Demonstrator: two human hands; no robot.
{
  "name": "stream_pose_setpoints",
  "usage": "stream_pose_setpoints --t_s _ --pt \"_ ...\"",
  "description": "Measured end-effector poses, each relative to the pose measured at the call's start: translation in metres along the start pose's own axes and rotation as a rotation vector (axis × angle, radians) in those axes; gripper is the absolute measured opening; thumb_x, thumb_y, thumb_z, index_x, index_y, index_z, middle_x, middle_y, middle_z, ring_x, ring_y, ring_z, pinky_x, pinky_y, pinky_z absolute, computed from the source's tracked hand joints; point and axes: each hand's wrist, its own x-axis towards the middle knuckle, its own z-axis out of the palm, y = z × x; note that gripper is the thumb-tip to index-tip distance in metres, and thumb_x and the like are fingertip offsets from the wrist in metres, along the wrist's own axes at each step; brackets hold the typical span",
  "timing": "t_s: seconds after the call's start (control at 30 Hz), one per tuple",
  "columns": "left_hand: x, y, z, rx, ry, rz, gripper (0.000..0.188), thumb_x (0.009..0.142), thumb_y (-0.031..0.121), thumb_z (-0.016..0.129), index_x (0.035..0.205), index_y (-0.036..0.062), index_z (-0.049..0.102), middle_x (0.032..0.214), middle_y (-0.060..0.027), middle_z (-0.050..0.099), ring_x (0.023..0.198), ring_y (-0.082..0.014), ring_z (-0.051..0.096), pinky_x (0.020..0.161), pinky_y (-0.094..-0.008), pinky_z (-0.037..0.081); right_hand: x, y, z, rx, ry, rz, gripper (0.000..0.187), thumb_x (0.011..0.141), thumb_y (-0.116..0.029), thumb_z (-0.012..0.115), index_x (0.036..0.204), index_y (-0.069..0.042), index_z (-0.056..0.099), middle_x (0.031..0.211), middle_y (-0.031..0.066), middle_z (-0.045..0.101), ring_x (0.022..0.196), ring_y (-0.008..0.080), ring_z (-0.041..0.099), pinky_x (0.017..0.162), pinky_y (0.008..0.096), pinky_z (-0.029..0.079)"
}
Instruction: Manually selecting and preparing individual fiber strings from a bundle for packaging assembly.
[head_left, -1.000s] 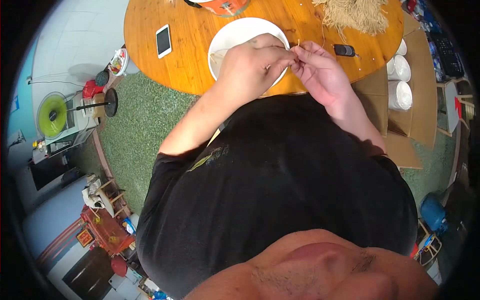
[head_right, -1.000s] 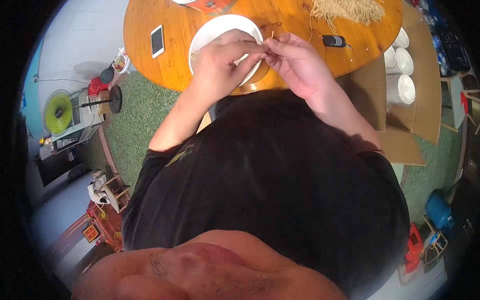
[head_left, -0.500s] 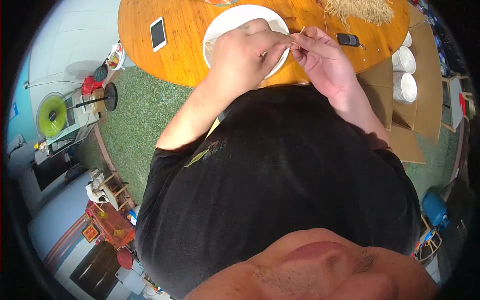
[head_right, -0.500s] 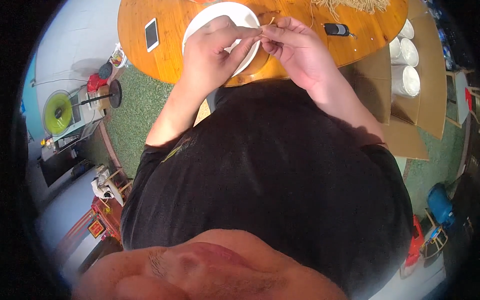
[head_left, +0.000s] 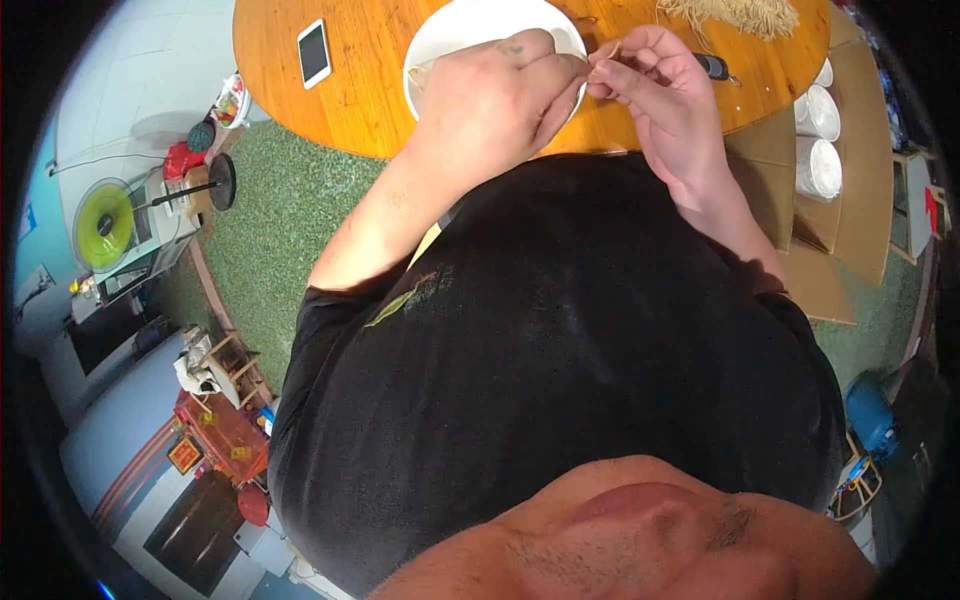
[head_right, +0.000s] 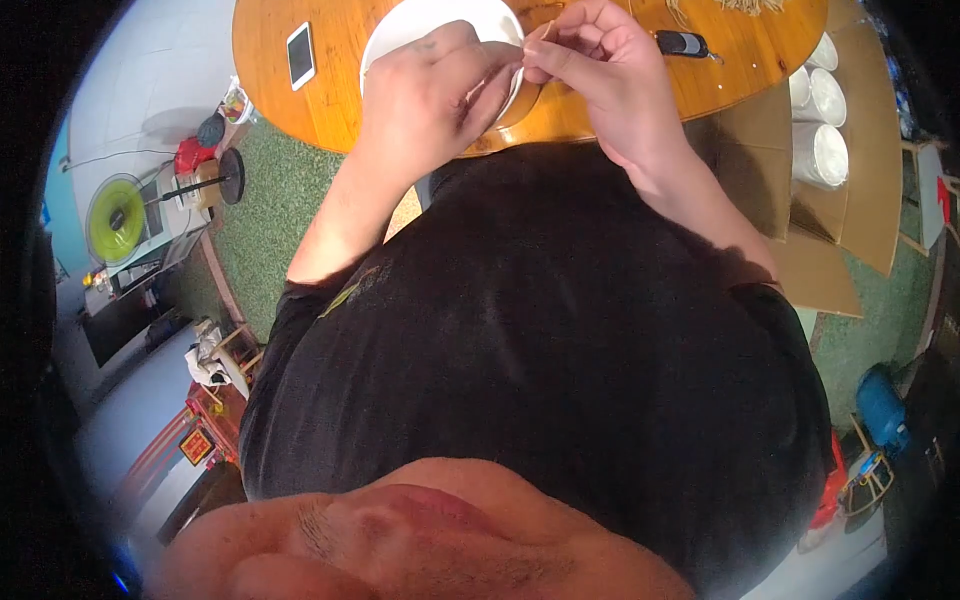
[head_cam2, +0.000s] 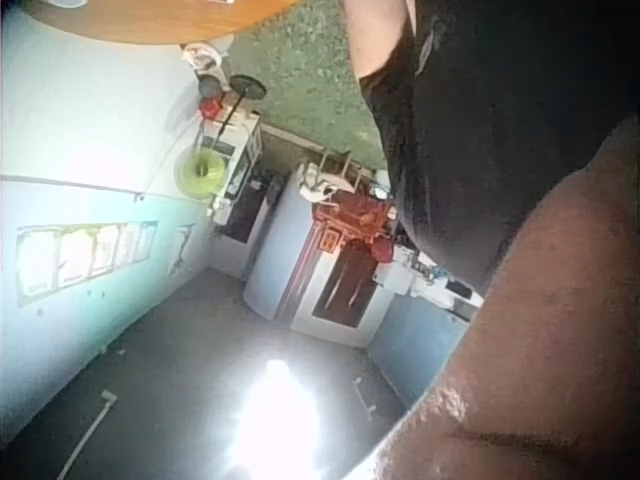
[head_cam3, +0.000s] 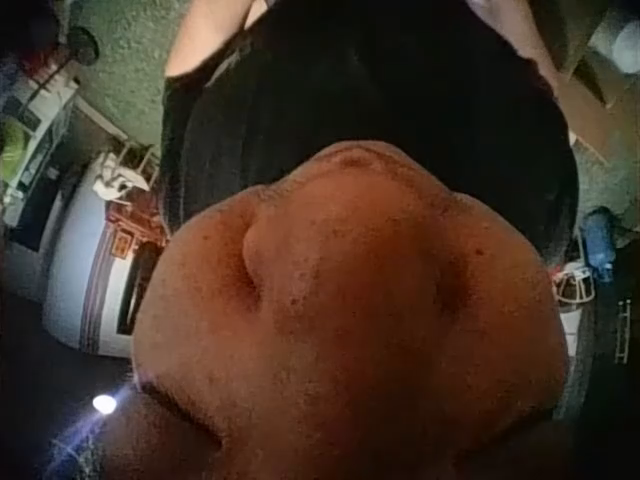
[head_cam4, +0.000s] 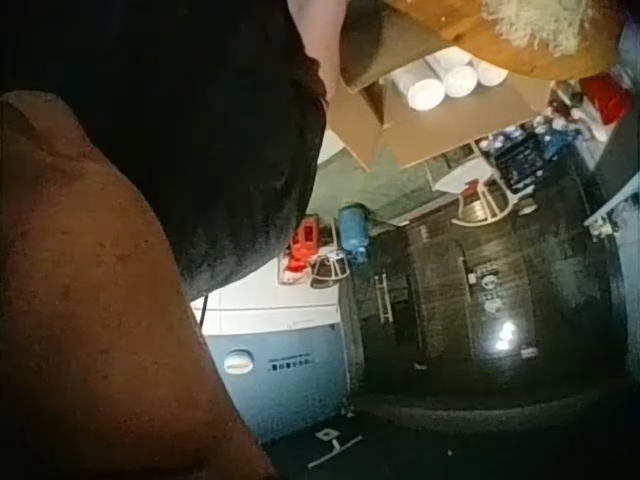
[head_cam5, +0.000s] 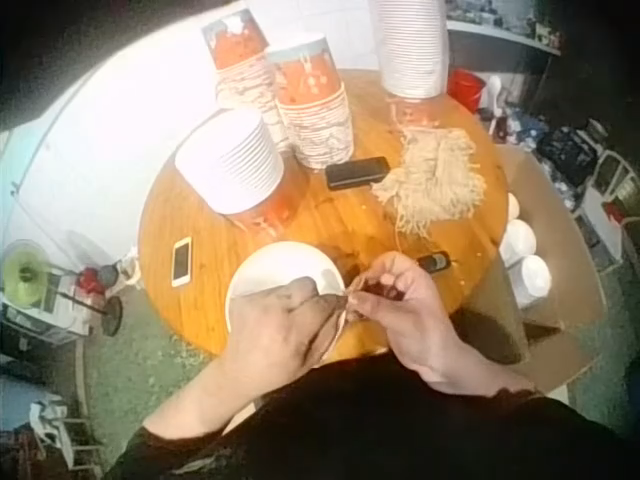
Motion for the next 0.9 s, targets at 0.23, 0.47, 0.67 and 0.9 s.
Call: stream_pose_setpoints --t_s 0.23,0.47,0.67,0.9 --pt "-0.002 0.004 -0.002 -0.33 -0.049 -0.259 0.011 0.091 0.018 0.075 0.094 0.0085 0.073 0.075 -0.0043 0.061 0.06 -0.0159 0.059 0.058 -0.0287 0.047 -0.002 -0.011 0.01 -0.33 -0.012 -0.116 0.037 0.088 0.014 0.072 0.117 -0.002 0.055 0.118 0.0117 0.068 0.1 0.0173 0.071 0.086 0.0271 0.057" --pt "-0.014 -0.001 0.009 -0.624 -0.117 -0.622 0.014 0.089 0.019 0.071 0.092 0.0045 0.073 0.073 -0.0097 0.065 0.061 -0.0187 0.061 0.06 -0.0328 0.049 -0.005 0.01 0.008 -0.699 -0.005 -0.542 0.037 0.087 0.015 0.073 0.116 0.001 0.054 0.119 0.0149 0.066 0.101 0.0197 0.073 0.087 0.0284 0.059" --pt "-0.014 0.003 0.007 -0.805 -0.125 -0.728 0.019 0.095 0.018 0.07 0.097 -0.0006 0.072 0.079 -0.0049 0.071 0.069 -0.0079 0.062 0.064 -0.0272 0.051 -0.004 0.014 0.013 -0.923 0.066 -0.878 0.041 0.081 0.012 0.08 0.109 0.0 0.053 0.112 0.0186 0.067 0.091 0.0221 0.075 0.076 0.0254 0.06" --pt "-0.017 -0.003 0.01 -0.917 -0.134 -0.78 0.02 0.097 0.018 0.069 0.099 -0.002 0.072 0.083 -0.0047 0.072 0.074 -0.0084 0.064 0.07 -0.026 0.052 0.004 0.022 0.006 -1.002 0.056 -1.049 0.033 0.078 0.002 0.084 0.096 -0.005 0.057 0.099 0.0082 0.075 0.076 0.0175 0.072 0.062 0.0245 0.056"
